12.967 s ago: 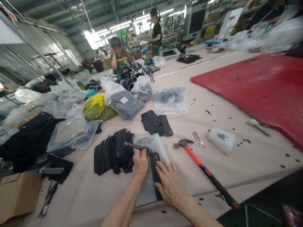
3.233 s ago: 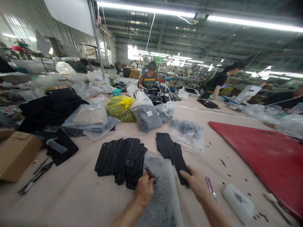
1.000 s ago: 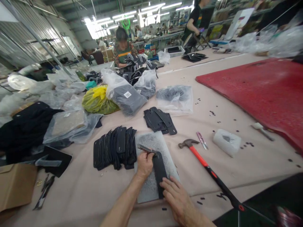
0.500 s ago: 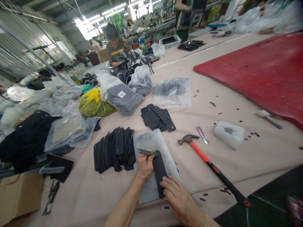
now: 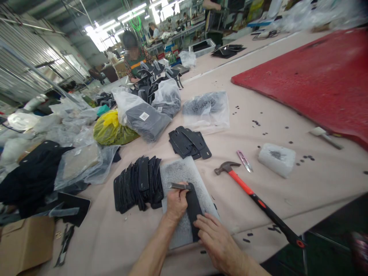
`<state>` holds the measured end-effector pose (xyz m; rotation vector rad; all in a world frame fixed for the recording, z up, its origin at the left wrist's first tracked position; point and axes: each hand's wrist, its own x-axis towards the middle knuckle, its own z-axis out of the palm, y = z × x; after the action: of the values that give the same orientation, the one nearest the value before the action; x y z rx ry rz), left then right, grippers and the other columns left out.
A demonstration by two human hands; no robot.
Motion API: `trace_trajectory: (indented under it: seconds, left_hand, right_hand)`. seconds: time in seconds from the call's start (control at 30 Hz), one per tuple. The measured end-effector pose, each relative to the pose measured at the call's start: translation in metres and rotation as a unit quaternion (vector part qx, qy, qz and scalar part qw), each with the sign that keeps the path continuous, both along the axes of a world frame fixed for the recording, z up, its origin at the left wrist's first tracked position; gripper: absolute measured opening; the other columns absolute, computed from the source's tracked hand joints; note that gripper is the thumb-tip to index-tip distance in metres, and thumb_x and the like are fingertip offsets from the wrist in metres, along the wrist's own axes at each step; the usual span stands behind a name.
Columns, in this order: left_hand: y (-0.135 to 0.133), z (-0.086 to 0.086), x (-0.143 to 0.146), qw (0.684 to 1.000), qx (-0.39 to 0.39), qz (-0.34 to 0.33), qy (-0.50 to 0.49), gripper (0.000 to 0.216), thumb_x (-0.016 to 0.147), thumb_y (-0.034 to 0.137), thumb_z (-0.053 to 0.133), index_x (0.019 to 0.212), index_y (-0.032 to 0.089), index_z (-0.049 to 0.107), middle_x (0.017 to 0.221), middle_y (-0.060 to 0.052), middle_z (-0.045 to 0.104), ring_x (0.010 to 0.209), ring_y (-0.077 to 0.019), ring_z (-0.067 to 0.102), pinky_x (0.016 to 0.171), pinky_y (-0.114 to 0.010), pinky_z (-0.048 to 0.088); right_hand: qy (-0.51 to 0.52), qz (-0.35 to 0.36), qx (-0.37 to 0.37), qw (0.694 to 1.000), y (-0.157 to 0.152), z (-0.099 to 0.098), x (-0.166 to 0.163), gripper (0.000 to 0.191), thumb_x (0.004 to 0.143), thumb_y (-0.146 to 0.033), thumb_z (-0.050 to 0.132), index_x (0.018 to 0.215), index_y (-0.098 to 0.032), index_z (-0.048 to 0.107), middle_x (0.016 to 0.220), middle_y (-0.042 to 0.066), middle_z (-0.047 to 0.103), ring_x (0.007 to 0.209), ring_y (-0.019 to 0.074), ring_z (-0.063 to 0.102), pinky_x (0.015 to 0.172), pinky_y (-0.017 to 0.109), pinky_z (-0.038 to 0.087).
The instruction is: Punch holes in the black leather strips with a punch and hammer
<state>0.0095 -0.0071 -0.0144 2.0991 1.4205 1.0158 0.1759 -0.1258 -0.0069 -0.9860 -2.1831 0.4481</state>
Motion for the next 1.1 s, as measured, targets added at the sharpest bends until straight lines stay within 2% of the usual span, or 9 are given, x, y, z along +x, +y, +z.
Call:
trace_trajectory:
  seconds: [0.17, 0.33, 0.4, 0.53, 0.63, 0.8, 0.87, 1.0, 1.1]
  left_hand:
    - [0.000, -0.003, 0.002, 0.996, 0.015, -0.003, 0.088, 0.021, 0.091, 0.015, 0.046, 0.099, 0.018, 0.065, 0.096, -0.008, 0.075, 0.092, -0.0220, 0.071, 0.083, -0.035, 0.058]
    - [0.000, -0.003, 0.003, 0.994, 0.004, 0.004, 0.112, 0.018, 0.087, 0.013, 0.049, 0.093, 0.019, 0.065, 0.089, -0.007, 0.074, 0.085, -0.0213, 0.070, 0.079, -0.033, 0.058]
    - [0.000, -0.004, 0.003, 0.994, -0.004, 0.010, 0.106, 0.018, 0.086, 0.012, 0.050, 0.093, 0.019, 0.064, 0.088, -0.006, 0.073, 0.086, -0.0212, 0.070, 0.081, -0.032, 0.057]
    - [-0.001, -0.006, 0.004, 0.995, -0.019, 0.013, 0.096, 0.015, 0.086, 0.013, 0.051, 0.094, 0.019, 0.062, 0.089, -0.008, 0.071, 0.088, -0.0227, 0.068, 0.080, -0.034, 0.055]
    - [-0.002, -0.006, 0.004, 0.996, -0.025, 0.013, 0.083, 0.012, 0.085, 0.013, 0.051, 0.091, 0.019, 0.061, 0.086, -0.007, 0.070, 0.084, -0.0221, 0.067, 0.076, -0.033, 0.054]
    - [-0.004, -0.003, 0.004, 0.998, -0.010, 0.009, 0.054, 0.016, 0.083, 0.008, 0.052, 0.087, 0.021, 0.060, 0.082, -0.004, 0.068, 0.082, -0.0209, 0.066, 0.074, -0.030, 0.052]
    - [-0.003, -0.002, 0.004, 0.999, 0.000, 0.007, 0.050, 0.017, 0.082, 0.007, 0.053, 0.087, 0.021, 0.059, 0.082, -0.004, 0.067, 0.082, -0.0213, 0.065, 0.073, -0.030, 0.051]
    - [-0.003, -0.001, 0.004, 0.999, 0.012, -0.003, 0.048, 0.017, 0.082, 0.006, 0.053, 0.087, 0.021, 0.059, 0.082, -0.005, 0.067, 0.081, -0.0226, 0.065, 0.071, -0.032, 0.051]
    - [-0.003, 0.001, 0.004, 0.999, 0.019, -0.008, 0.036, 0.018, 0.081, 0.006, 0.053, 0.087, 0.022, 0.058, 0.083, -0.005, 0.067, 0.080, -0.0231, 0.065, 0.070, -0.032, 0.050]
  right_hand:
    - [-0.004, -0.008, -0.036, 0.999, 0.001, 0.018, 0.013, 0.020, 0.086, -0.012, 0.048, 0.103, -0.019, 0.056, 0.119, 0.010, 0.064, 0.118, 0.0221, 0.055, 0.107, 0.043, 0.042]
    - [-0.043, -0.286, 0.015, 0.957, 0.019, 0.011, 0.081, 0.024, 0.090, -0.023, 0.049, 0.112, -0.017, 0.054, 0.120, 0.016, 0.059, 0.111, 0.0286, 0.056, 0.096, 0.047, 0.045]
    - [-0.139, -0.374, -0.046, 0.916, 0.025, 0.002, 0.114, 0.026, 0.089, -0.030, 0.049, 0.109, -0.014, 0.055, 0.110, 0.018, 0.061, 0.097, 0.0317, 0.059, 0.084, 0.048, 0.048]
    - [-0.211, -0.373, -0.220, 0.876, 0.025, -0.004, 0.149, 0.013, 0.084, -0.031, 0.045, 0.081, -0.020, 0.052, 0.076, 0.009, 0.057, 0.068, 0.0260, 0.057, 0.061, 0.039, 0.045]
    - [-0.034, -0.337, -0.409, 0.847, 0.025, 0.006, 0.144, 0.011, 0.079, -0.031, 0.049, 0.072, -0.023, 0.045, 0.064, 0.003, 0.053, 0.058, 0.0197, 0.053, 0.054, 0.032, 0.043]
    - [0.278, -0.264, -0.627, 0.679, 0.039, 0.052, 0.111, 0.019, 0.077, -0.039, 0.052, 0.082, -0.021, 0.048, 0.062, -0.005, 0.044, 0.041, 0.0080, 0.036, 0.038, 0.021, 0.030]
    - [0.254, -0.295, -0.570, 0.724, 0.046, 0.080, 0.098, 0.032, 0.084, -0.053, 0.047, 0.085, -0.022, 0.049, 0.059, -0.007, 0.040, 0.038, 0.0078, 0.032, 0.035, 0.021, 0.026]
    - [0.081, -0.302, -0.247, 0.917, 0.052, 0.133, 0.083, 0.036, 0.091, -0.057, 0.042, 0.084, -0.023, 0.052, 0.053, -0.006, 0.043, 0.041, 0.0120, 0.042, 0.039, 0.025, 0.033]
    - [-0.088, -0.217, -0.030, 0.972, 0.054, 0.158, 0.078, 0.028, 0.093, -0.046, 0.046, 0.076, -0.024, 0.050, 0.052, -0.003, 0.049, 0.041, 0.0137, 0.047, 0.041, 0.028, 0.030]
